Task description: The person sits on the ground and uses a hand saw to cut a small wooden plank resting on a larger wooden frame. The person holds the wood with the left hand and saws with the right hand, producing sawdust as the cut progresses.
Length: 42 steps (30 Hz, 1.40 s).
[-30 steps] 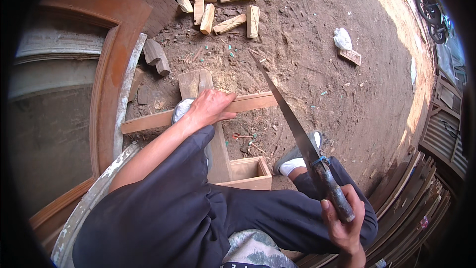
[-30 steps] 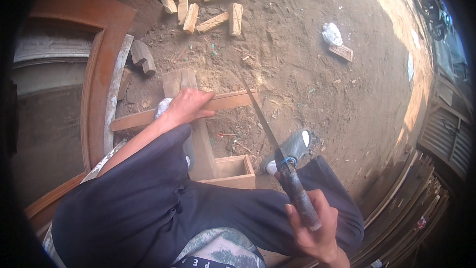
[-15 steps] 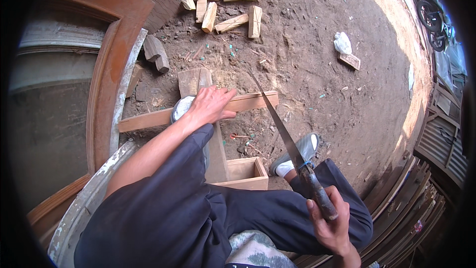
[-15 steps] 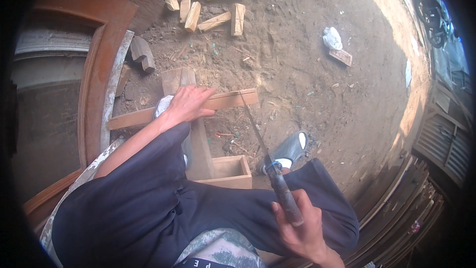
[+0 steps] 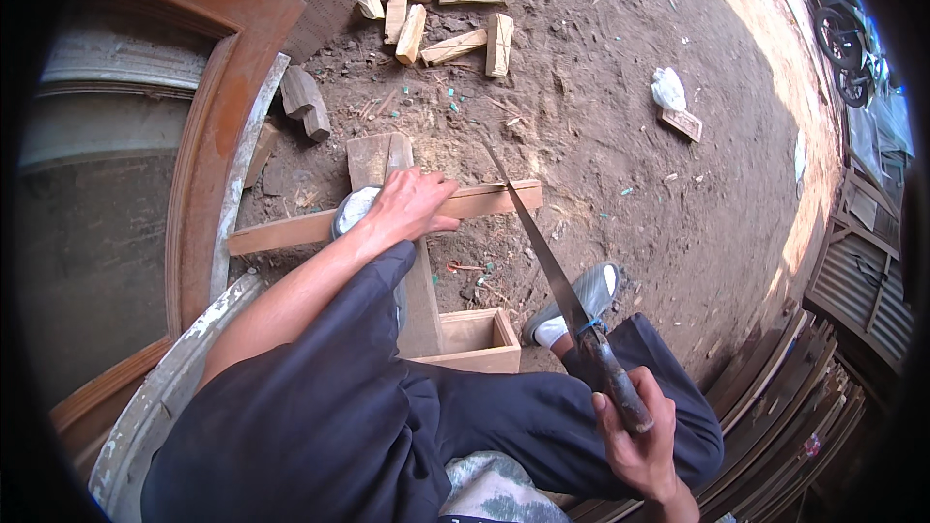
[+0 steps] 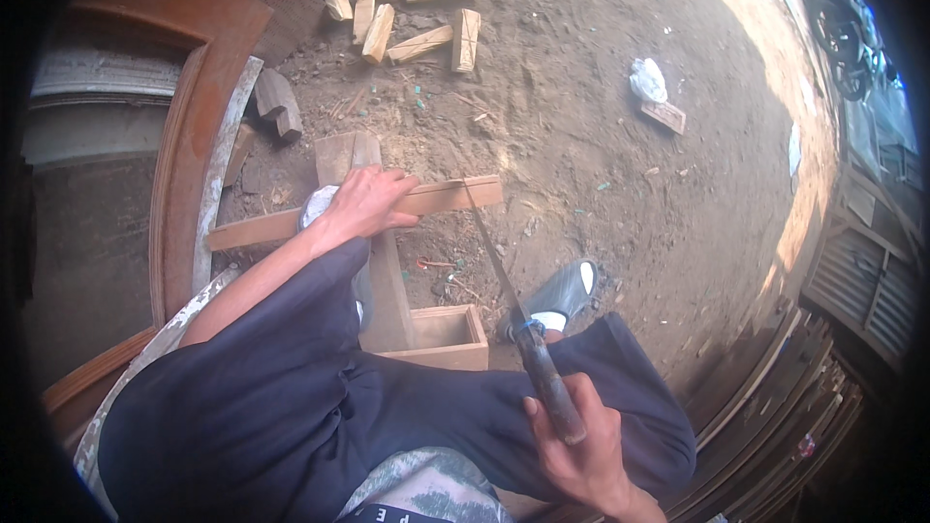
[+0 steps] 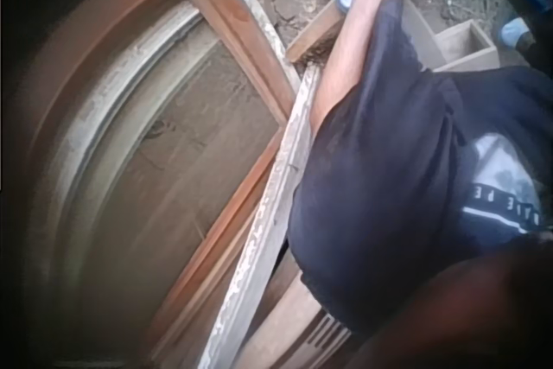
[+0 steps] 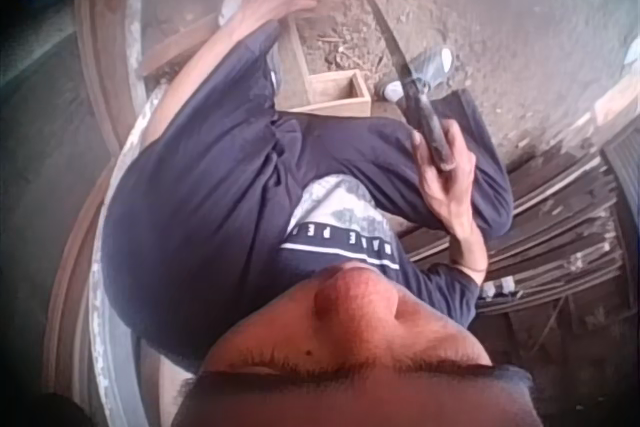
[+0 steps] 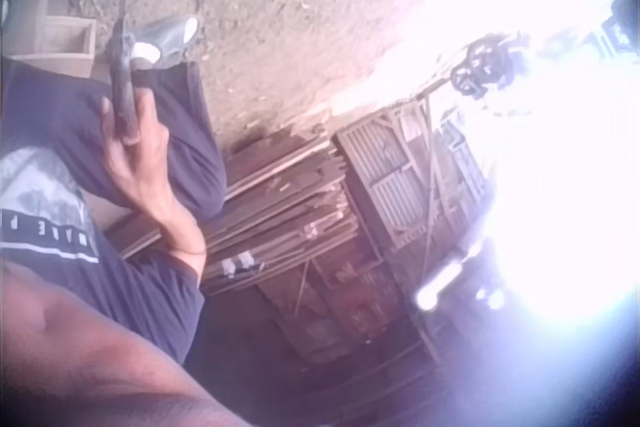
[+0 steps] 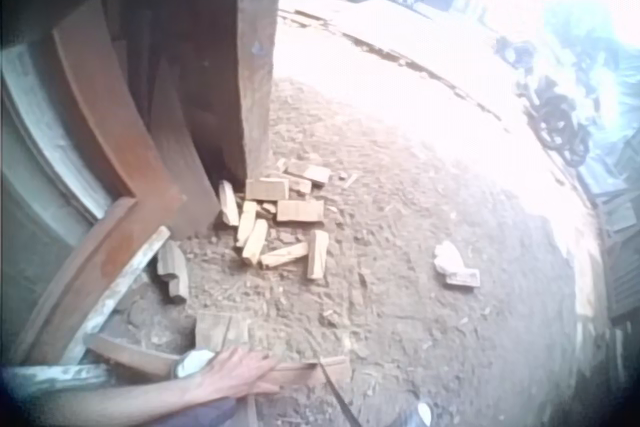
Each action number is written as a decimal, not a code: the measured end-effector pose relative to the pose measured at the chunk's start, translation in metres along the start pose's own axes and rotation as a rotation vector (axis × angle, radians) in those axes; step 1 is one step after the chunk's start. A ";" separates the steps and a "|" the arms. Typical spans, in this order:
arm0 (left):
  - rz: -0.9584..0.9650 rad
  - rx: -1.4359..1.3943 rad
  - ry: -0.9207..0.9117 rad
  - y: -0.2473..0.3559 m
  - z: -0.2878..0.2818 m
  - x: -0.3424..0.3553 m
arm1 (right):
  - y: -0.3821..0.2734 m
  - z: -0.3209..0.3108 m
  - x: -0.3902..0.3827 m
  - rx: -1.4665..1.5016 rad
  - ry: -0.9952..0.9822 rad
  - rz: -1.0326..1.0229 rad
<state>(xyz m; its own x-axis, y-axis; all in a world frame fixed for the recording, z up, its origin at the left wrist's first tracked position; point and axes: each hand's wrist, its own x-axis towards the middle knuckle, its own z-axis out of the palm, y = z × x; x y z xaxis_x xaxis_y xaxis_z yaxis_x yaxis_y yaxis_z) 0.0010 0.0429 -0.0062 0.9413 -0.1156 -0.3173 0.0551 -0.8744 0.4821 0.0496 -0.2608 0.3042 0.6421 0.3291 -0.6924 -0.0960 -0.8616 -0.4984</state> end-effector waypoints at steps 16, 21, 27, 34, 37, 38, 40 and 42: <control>-0.065 -0.002 -0.033 0.004 0.000 -0.002 | 0.002 0.049 -0.001 0.513 0.001 0.078; -0.069 -0.013 -0.065 0.007 -0.003 0.001 | -0.005 0.057 -0.019 0.421 0.097 0.118; 0.041 -0.043 -0.025 0.004 -0.009 0.005 | -0.006 0.072 -0.021 0.311 0.173 0.025; 0.057 -0.032 -0.109 0.003 0.001 0.007 | 0.016 0.087 -0.035 0.237 0.193 0.097; 0.043 -0.052 -0.132 0.005 -0.003 0.010 | 0.010 0.081 -0.049 0.430 0.203 0.049; 0.047 -0.064 -0.141 0.005 -0.005 0.010 | 0.016 0.082 -0.051 0.395 0.182 0.054; 0.043 -0.085 -0.149 0.004 -0.010 0.009 | 0.040 0.082 -0.048 0.320 0.132 0.050; 0.046 -0.076 -0.127 0.006 -0.011 0.009 | 0.039 0.081 -0.047 0.237 0.138 0.025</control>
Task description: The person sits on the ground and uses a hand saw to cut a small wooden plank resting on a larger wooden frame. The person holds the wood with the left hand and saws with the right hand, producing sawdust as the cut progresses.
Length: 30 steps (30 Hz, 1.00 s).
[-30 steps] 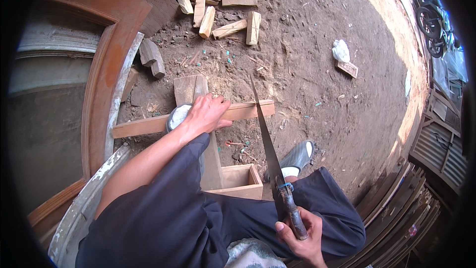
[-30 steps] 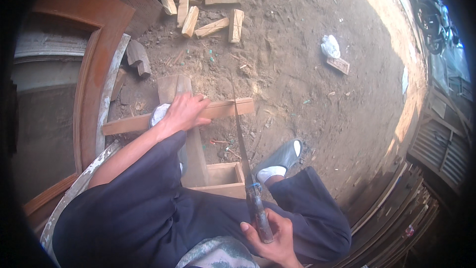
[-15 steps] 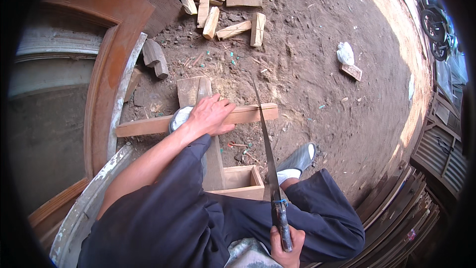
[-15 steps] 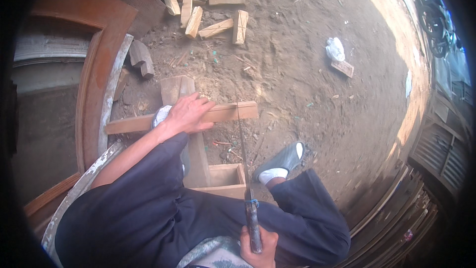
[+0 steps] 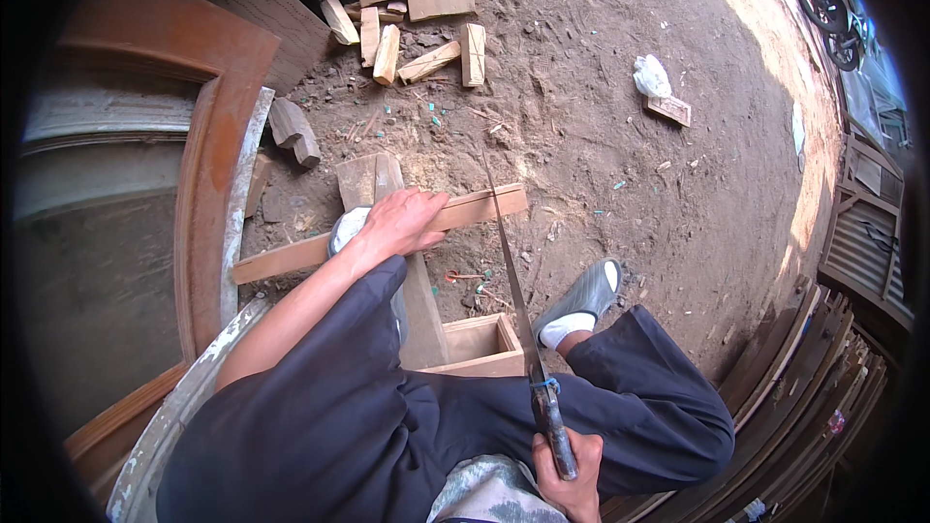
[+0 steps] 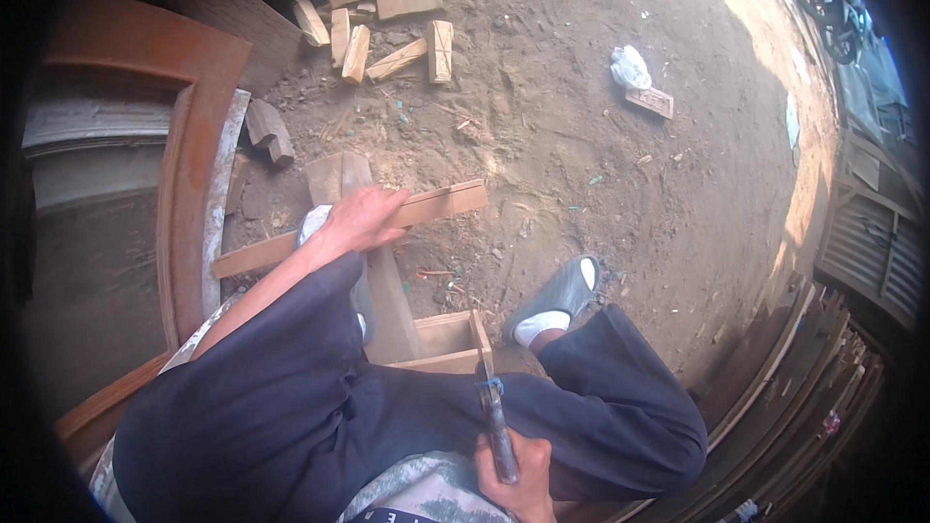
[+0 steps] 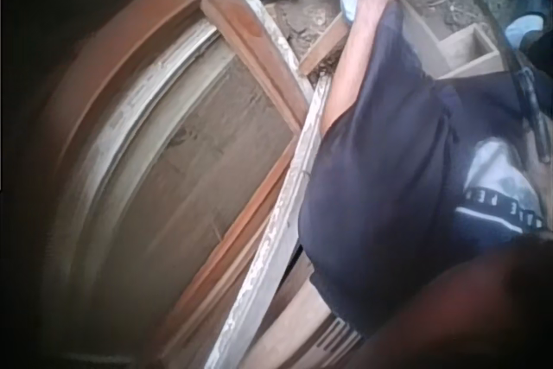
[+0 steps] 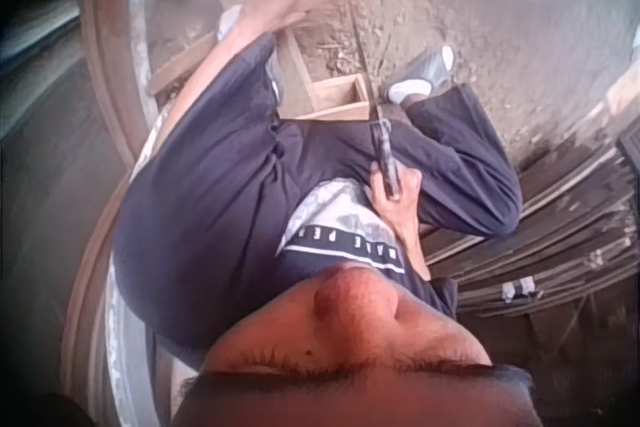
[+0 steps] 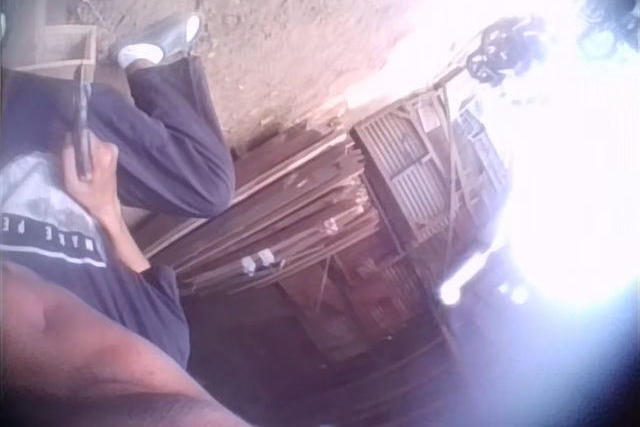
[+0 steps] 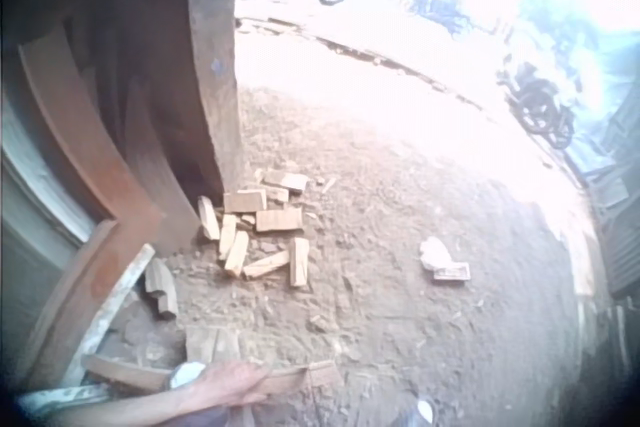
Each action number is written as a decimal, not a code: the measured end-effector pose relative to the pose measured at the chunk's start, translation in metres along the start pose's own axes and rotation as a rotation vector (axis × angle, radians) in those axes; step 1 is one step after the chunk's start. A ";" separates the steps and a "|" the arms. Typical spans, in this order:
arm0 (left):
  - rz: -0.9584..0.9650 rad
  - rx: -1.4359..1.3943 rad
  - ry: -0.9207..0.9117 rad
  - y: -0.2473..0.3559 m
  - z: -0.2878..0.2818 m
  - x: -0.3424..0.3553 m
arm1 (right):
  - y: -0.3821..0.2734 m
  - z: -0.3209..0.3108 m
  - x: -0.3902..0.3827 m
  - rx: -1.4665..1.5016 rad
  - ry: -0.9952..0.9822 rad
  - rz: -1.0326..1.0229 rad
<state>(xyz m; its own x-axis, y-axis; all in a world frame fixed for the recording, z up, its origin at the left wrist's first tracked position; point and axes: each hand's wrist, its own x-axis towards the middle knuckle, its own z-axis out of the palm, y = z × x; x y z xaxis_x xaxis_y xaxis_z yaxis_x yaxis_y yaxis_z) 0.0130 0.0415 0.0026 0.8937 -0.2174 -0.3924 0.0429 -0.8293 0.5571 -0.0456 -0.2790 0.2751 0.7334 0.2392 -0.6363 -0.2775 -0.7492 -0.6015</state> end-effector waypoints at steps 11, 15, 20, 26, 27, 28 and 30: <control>-0.007 -0.064 0.005 -0.003 0.004 0.000 | 0.008 0.001 0.003 -0.005 0.065 -0.110; 0.022 -0.082 0.039 -0.005 0.007 -0.002 | 0.005 0.004 0.007 0.010 0.030 -0.092; 0.019 -0.080 0.029 -0.004 0.004 -0.001 | 0.006 0.005 0.010 -0.019 0.026 -0.080; 0.023 -0.078 0.040 -0.006 0.006 -0.003 | 0.006 0.004 0.005 -0.013 0.033 -0.059; 0.020 -0.076 0.033 -0.006 0.005 -0.002 | 0.007 0.003 0.005 -0.013 0.023 -0.062; 0.016 -0.074 0.025 -0.006 0.005 -0.001 | 0.008 0.002 0.005 -0.013 0.014 -0.065; 0.019 -0.077 0.032 -0.006 0.005 -0.002 | 0.007 0.001 0.006 -0.018 0.018 -0.062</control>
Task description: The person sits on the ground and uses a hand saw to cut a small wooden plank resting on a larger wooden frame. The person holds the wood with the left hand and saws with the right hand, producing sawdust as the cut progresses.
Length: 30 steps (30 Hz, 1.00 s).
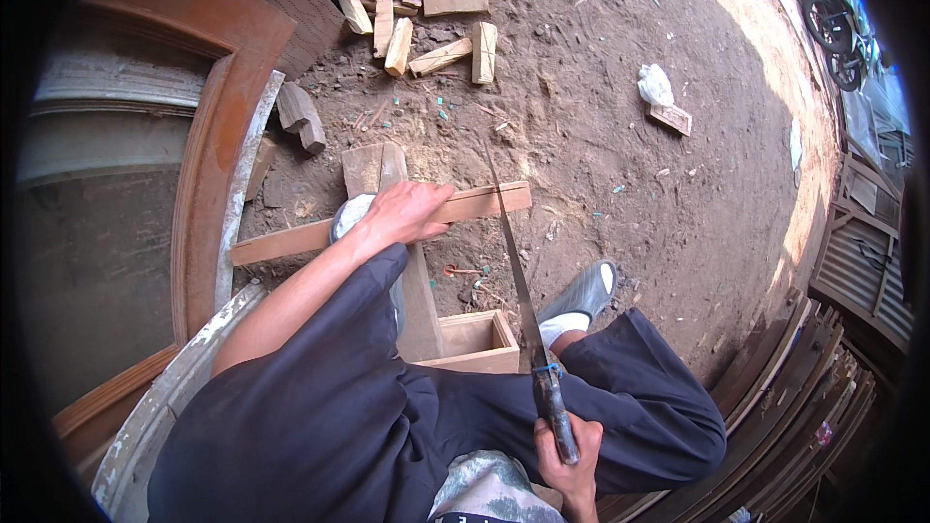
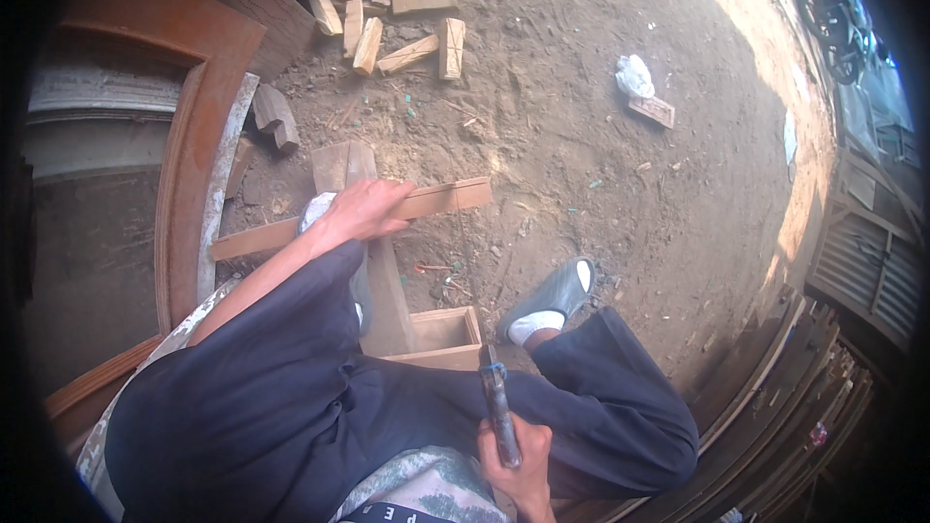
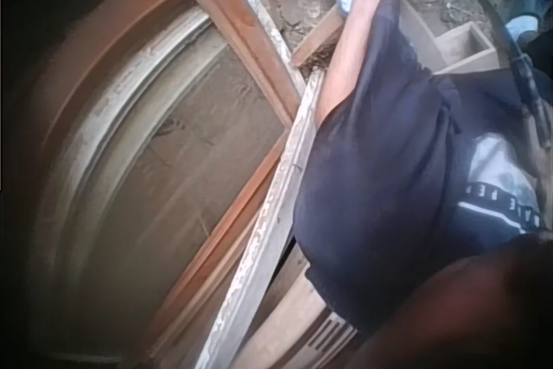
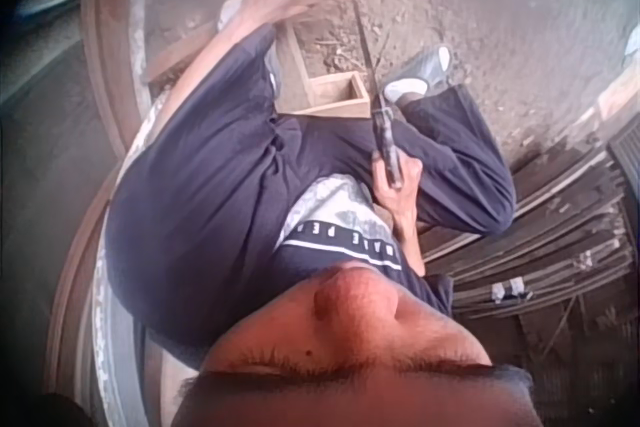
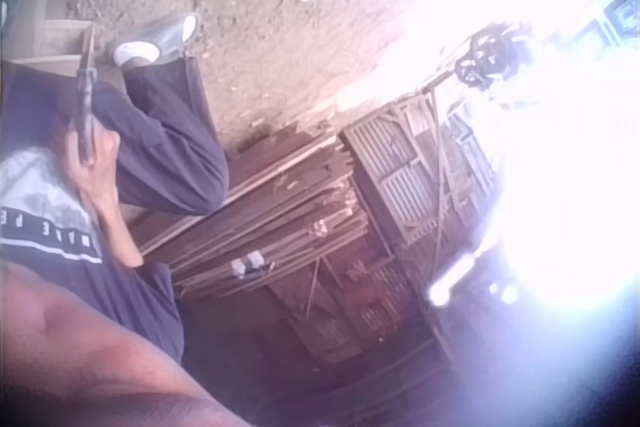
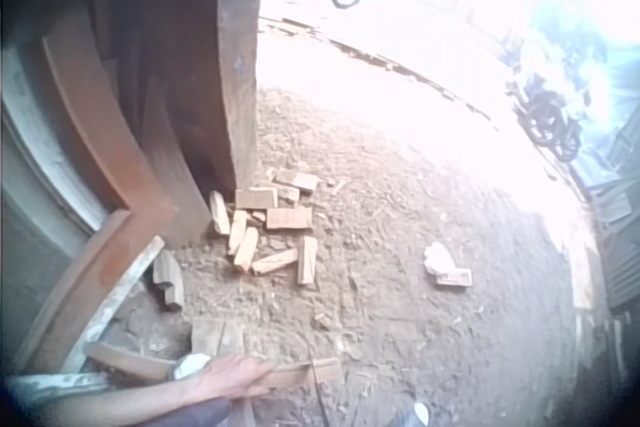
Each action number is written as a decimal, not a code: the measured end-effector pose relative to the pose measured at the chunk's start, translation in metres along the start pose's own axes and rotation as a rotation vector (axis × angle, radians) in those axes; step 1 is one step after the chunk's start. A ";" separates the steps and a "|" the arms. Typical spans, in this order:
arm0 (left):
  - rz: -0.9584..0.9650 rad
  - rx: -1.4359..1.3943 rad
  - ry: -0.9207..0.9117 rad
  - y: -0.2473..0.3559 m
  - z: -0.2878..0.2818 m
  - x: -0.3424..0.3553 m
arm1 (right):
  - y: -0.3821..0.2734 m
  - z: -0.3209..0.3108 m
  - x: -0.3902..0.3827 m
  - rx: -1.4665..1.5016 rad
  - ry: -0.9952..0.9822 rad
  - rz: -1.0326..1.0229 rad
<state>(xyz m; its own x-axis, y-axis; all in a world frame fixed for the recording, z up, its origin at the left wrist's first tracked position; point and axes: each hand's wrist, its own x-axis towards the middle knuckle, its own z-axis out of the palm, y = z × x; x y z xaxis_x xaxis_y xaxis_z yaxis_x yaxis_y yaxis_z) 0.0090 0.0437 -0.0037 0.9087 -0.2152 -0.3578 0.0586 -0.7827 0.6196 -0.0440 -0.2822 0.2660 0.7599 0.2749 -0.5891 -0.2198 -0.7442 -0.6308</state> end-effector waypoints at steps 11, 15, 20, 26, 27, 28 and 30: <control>0.006 -0.012 -0.004 0.000 -0.001 0.000 | 0.005 0.000 0.000 0.014 0.014 0.015; 0.014 -0.009 -0.002 -0.002 0.001 0.000 | 0.002 0.000 0.002 0.003 0.014 0.003; 0.017 0.007 -0.015 -0.003 0.001 0.001 | -0.002 0.006 0.005 0.052 0.059 -0.016; 0.016 0.010 -0.012 -0.002 0.000 0.000 | 0.001 0.001 0.004 0.008 0.015 0.001; 0.018 0.012 -0.009 -0.002 0.000 0.000 | 0.001 0.001 0.004 0.006 0.016 0.002; 0.021 0.014 -0.006 -0.002 0.000 0.000 | 0.001 0.001 0.004 0.005 0.017 0.002; 0.014 0.010 -0.017 -0.002 0.000 0.000 | 0.002 0.000 0.005 -0.001 0.014 0.008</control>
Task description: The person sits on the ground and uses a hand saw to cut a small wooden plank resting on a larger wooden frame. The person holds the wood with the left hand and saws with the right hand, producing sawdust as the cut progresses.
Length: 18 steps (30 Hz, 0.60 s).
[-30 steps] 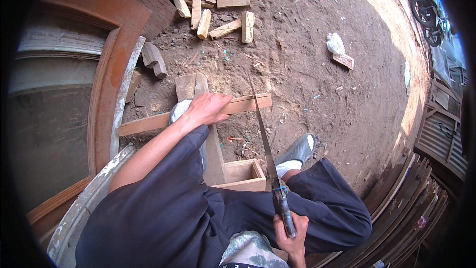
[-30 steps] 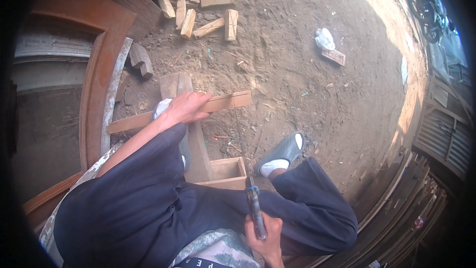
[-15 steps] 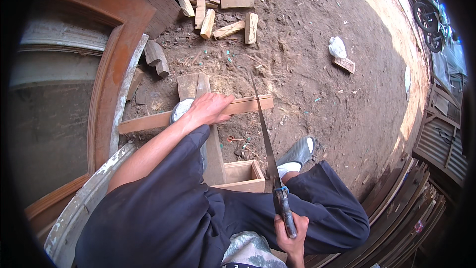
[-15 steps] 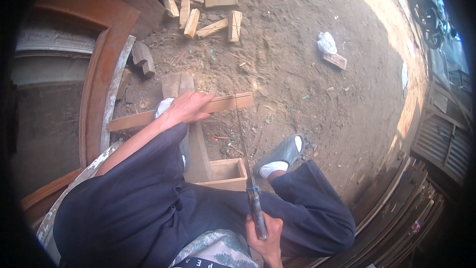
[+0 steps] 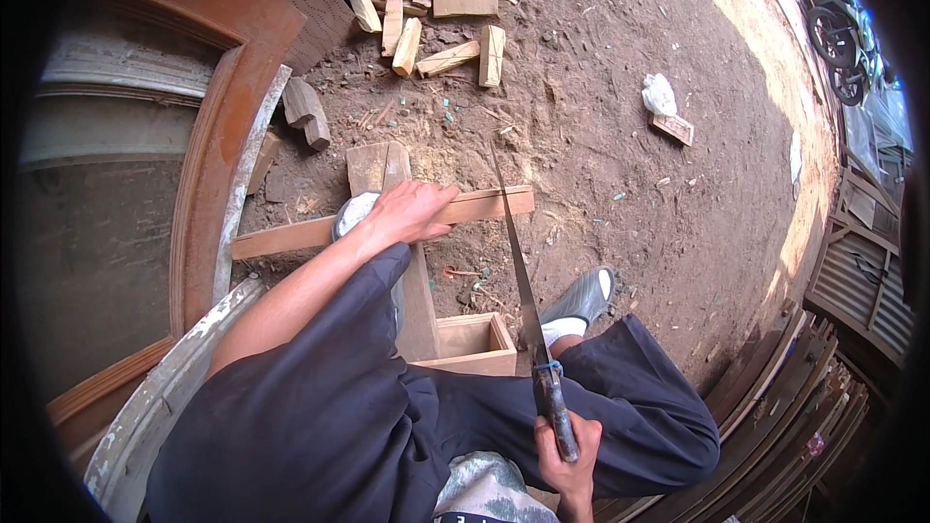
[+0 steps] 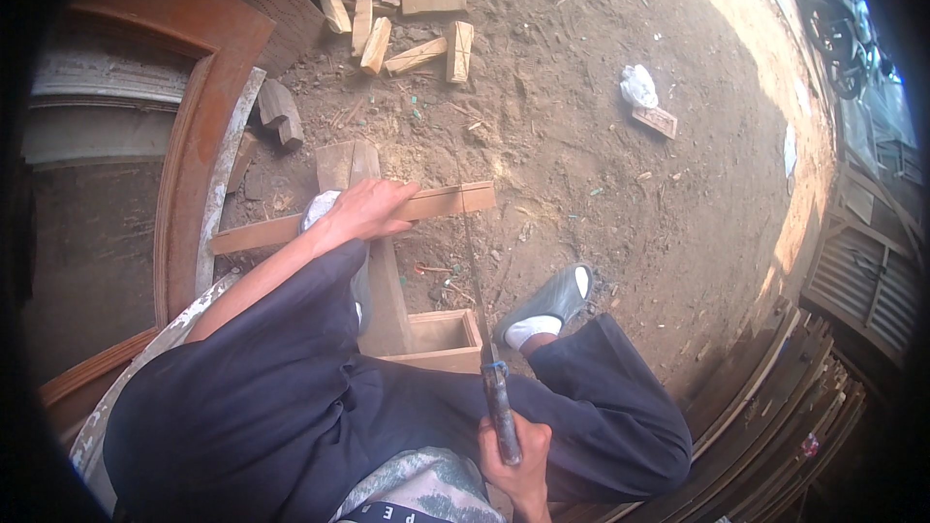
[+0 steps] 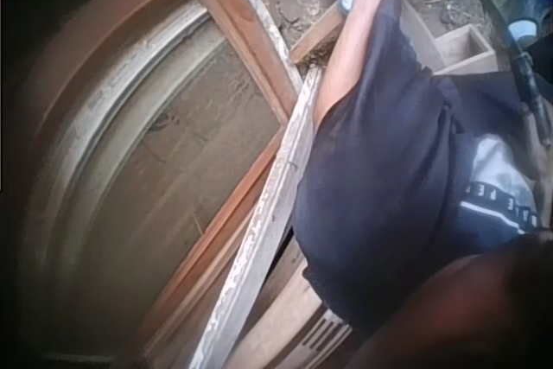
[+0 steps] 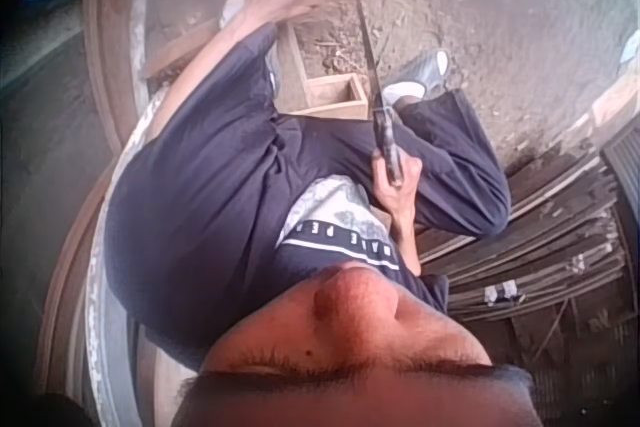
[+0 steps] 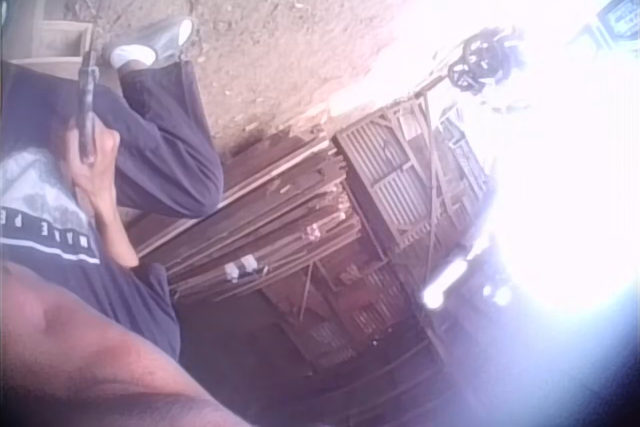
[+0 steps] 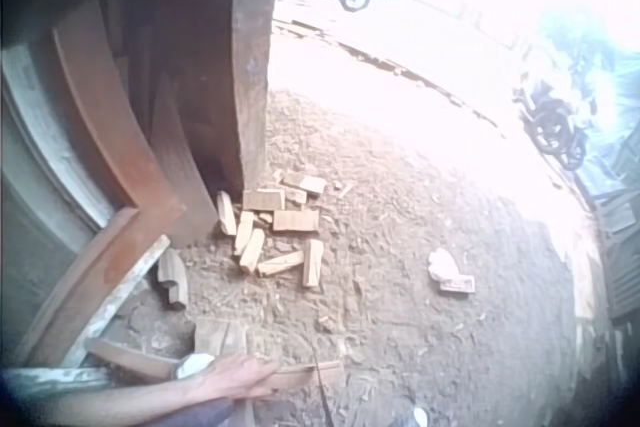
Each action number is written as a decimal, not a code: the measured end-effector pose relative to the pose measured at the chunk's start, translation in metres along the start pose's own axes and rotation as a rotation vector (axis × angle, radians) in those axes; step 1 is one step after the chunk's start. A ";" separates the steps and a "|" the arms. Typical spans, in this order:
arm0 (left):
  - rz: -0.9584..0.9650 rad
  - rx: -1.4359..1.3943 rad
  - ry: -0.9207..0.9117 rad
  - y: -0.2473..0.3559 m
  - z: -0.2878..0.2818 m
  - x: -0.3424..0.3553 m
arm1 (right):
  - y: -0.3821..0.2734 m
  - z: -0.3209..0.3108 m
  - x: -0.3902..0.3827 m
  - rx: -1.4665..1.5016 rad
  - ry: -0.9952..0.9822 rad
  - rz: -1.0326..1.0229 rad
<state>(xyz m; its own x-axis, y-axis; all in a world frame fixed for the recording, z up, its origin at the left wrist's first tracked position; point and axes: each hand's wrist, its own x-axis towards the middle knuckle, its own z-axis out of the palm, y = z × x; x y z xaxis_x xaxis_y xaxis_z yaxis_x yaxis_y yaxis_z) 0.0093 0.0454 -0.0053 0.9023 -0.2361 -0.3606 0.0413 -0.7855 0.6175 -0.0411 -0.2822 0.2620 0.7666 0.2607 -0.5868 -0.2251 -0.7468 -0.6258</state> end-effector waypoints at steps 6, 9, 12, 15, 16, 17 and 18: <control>0.001 0.002 0.005 -0.002 0.002 0.000 | 0.001 0.001 0.001 0.003 0.000 -0.014; 0.003 0.002 0.007 -0.002 0.003 0.001 | 0.000 0.001 0.002 0.012 -0.006 -0.001; 0.002 0.005 -0.001 -0.002 0.002 0.000 | -0.003 0.000 0.003 -0.006 -0.008 -0.006; 0.001 0.008 0.005 -0.001 0.002 0.000 | -0.005 0.003 0.002 0.009 0.023 -0.013; 0.001 0.006 0.011 -0.002 0.003 -0.001 | -0.006 0.004 0.002 0.019 0.038 -0.014; 0.000 0.002 0.014 -0.003 0.004 -0.001 | -0.005 0.005 0.001 0.017 0.041 -0.017; 0.000 -0.002 0.015 -0.003 0.004 -0.002 | -0.004 0.006 0.001 0.016 0.045 -0.019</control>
<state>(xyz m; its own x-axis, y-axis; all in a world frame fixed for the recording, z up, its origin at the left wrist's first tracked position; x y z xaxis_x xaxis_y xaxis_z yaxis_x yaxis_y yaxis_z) 0.0060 0.0456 -0.0092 0.9088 -0.2272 -0.3499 0.0422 -0.7844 0.6188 -0.0432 -0.2751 0.2610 0.7970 0.2466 -0.5513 -0.2196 -0.7320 -0.6449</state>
